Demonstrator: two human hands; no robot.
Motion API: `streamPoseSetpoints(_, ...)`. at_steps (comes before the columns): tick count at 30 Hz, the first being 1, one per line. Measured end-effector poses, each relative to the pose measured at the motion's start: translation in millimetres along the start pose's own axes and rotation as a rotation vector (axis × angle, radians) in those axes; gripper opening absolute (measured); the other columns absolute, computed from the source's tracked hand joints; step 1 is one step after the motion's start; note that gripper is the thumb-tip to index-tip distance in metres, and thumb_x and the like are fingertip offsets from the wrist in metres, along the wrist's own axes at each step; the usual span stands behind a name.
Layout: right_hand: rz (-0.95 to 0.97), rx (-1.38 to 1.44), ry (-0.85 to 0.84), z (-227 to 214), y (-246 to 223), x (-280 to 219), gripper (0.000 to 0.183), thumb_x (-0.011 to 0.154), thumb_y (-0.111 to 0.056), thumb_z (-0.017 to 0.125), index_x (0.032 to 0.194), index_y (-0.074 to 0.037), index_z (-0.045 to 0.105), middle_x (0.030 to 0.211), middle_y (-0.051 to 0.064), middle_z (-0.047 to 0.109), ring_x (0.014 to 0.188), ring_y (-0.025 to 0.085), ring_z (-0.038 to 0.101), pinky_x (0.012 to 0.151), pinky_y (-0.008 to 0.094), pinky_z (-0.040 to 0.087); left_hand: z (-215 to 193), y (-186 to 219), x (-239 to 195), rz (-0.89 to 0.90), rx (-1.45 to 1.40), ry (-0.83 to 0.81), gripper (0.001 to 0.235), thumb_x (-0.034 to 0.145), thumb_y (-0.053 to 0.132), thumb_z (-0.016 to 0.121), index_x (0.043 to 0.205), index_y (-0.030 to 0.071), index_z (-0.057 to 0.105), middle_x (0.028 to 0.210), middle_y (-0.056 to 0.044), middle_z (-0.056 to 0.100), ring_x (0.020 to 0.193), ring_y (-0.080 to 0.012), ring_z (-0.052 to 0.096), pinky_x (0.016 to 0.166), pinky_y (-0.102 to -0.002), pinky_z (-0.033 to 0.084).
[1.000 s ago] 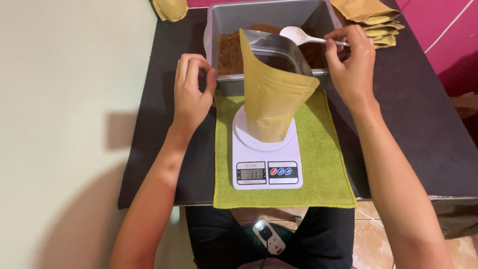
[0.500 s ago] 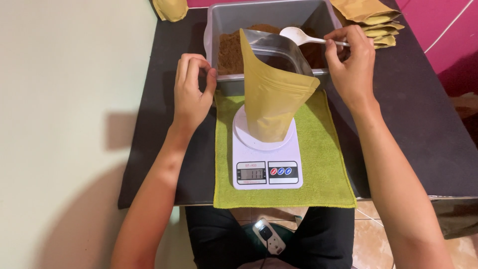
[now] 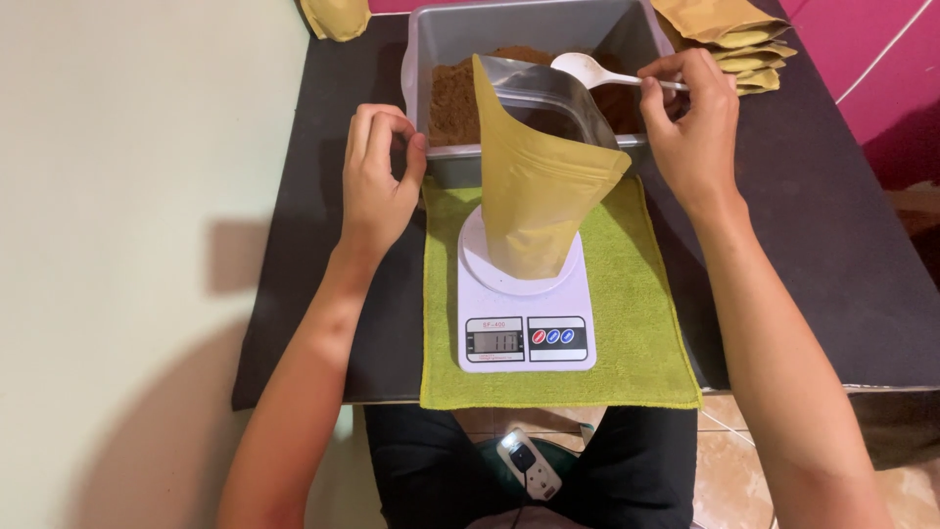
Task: Packaging coffee powder by scooping it from a bulk container into individual pouches and weighing them on a digital scale.
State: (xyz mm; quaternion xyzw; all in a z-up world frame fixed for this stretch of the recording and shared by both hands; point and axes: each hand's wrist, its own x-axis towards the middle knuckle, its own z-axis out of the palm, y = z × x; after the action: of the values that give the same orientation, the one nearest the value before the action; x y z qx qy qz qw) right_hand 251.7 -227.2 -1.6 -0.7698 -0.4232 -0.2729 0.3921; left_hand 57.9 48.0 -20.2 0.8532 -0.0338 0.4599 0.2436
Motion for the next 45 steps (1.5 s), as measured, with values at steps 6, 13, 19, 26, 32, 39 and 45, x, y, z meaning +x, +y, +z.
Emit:
streamPoseSetpoints(6, -0.018, -0.021, 0.004, 2.2, 6.0, -0.3, 0.006, 0.110, -0.001, 0.063, 0.106, -0.006, 0.065, 0.095, 0.003, 0.062, 0.077, 0.019, 0.053, 0.092, 0.040, 0.034, 0.2, -1.0, 0.5, 0.015, -0.014, -0.001, 0.012, 0.107, 0.009, 0.053, 0.099, 0.001, 0.053, 0.105, -0.011, 0.051, 0.092, -0.0242, 0.052, 0.081, -0.035, 0.046)
streamPoseSetpoints(13, -0.004, -0.006, 0.000, 0.4, 1.2, 0.1, 0.007, 0.109, 0.000, 0.063, 0.106, -0.005, 0.065, 0.097, 0.003, 0.063, 0.074, 0.017, 0.052, 0.095, 0.041, 0.034, 0.5, -1.6, -0.4, 0.010, -0.011, 0.000, 0.010, 0.107, 0.008, 0.054, 0.099, 0.001, 0.054, 0.106, -0.011, 0.051, 0.091, -0.0236, 0.052, 0.080, -0.035, 0.047)
streamPoseSetpoints(19, 0.003, -0.002, -0.003, 0.1, -0.2, 0.0, 0.007, 0.109, 0.000, 0.062, 0.106, -0.006, 0.065, 0.097, 0.003, 0.063, 0.073, 0.017, 0.051, 0.095, 0.039, 0.034, 0.0, -0.1, 0.1, 0.005, -0.011, 0.000, 0.012, 0.108, 0.010, 0.053, 0.099, 0.001, 0.053, 0.105, -0.011, 0.051, 0.092, -0.0236, 0.053, 0.081, -0.035, 0.047)
streamPoseSetpoints(26, -0.002, -0.003, -0.005, 0.0, 0.0, 0.3, 0.007, 0.109, 0.000, 0.062, 0.106, -0.006, 0.065, 0.099, 0.003, 0.065, 0.078, 0.018, 0.054, 0.094, 0.040, 0.034, -0.2, 0.4, 0.3, 0.005, -0.022, 0.001, 0.012, 0.108, 0.010, 0.053, 0.099, 0.001, 0.053, 0.105, -0.011, 0.051, 0.093, -0.0238, 0.052, 0.080, -0.035, 0.047)
streamPoseSetpoints(32, 0.011, 0.005, -0.013, -0.2, -0.5, 0.0, 0.007, 0.110, 0.000, 0.062, 0.106, -0.006, 0.065, 0.097, 0.003, 0.063, 0.074, 0.017, 0.051, 0.096, 0.039, 0.033, -0.9, 1.4, 0.5, 0.008, -0.030, -0.002, 0.013, 0.108, 0.010, 0.052, 0.099, 0.001, 0.053, 0.105, -0.011, 0.051, 0.092, -0.0236, 0.053, 0.081, -0.035, 0.047)
streamPoseSetpoints(39, 0.007, -0.002, -0.016, -0.2, 0.6, 0.2, 0.007, 0.111, -0.002, 0.063, 0.107, -0.006, 0.066, 0.098, 0.003, 0.063, 0.075, 0.017, 0.051, 0.094, 0.039, 0.033, 0.3, -0.4, 0.1, -0.005, -0.027, -0.001, 0.015, 0.109, 0.012, 0.051, 0.099, 0.001, 0.053, 0.106, -0.011, 0.051, 0.094, -0.0241, 0.053, 0.082, -0.035, 0.047)
streamPoseSetpoints(45, -0.007, -0.004, -0.015, 0.1, 1.1, -0.4, 0.007, 0.111, 0.000, 0.063, 0.107, -0.006, 0.065, 0.098, 0.003, 0.064, 0.075, 0.018, 0.053, 0.093, 0.040, 0.033, 1.5, 0.1, -0.3, 0.005, -0.025, 0.011, 0.011, 0.107, 0.009, 0.052, 0.099, 0.001, 0.053, 0.105, -0.011, 0.050, 0.095, -0.0249, 0.054, 0.082, -0.036, 0.047)
